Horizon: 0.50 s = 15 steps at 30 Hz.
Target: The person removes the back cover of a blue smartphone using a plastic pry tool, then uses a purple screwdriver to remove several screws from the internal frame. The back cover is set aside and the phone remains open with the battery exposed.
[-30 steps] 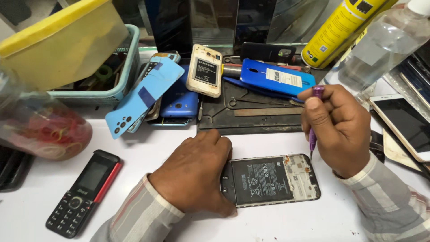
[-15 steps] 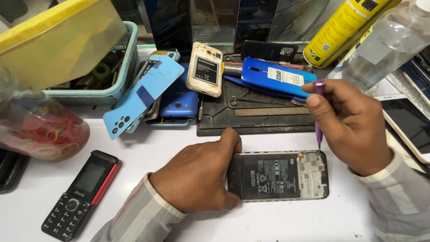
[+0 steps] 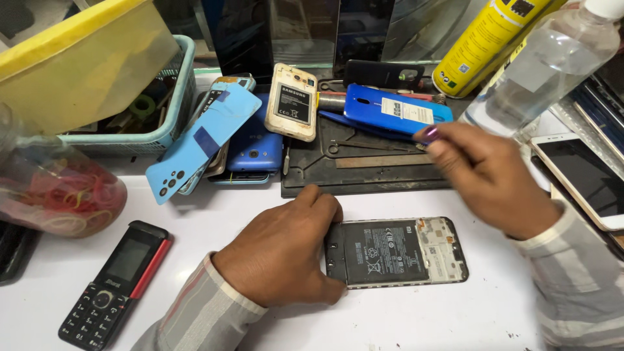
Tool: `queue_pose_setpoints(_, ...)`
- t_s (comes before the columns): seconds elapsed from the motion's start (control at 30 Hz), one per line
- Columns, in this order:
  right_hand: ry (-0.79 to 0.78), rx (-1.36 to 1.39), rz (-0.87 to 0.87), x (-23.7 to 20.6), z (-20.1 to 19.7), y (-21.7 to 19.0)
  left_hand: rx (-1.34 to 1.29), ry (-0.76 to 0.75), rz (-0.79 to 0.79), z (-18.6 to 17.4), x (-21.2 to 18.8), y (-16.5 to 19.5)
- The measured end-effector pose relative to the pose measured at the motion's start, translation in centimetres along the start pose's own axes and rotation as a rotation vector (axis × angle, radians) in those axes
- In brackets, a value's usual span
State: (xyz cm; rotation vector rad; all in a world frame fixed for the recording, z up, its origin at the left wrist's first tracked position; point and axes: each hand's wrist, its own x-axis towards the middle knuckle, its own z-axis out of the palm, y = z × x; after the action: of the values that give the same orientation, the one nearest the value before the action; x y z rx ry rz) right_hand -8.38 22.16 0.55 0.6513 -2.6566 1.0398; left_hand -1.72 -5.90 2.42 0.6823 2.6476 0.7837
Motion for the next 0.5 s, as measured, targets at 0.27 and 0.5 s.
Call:
queue_pose_setpoints(0.27,-0.068,-0.039,-0.084,-0.3,0.5,-0.1,-0.134,0.083,0.041,-0.2,-0.2,0.0)
queue_pose_setpoints(0.5,-0.058,-0.026,-0.072,-0.5,0.5,0.1,-0.664,0.192,0.181,-0.5,-0.3,-1.2)
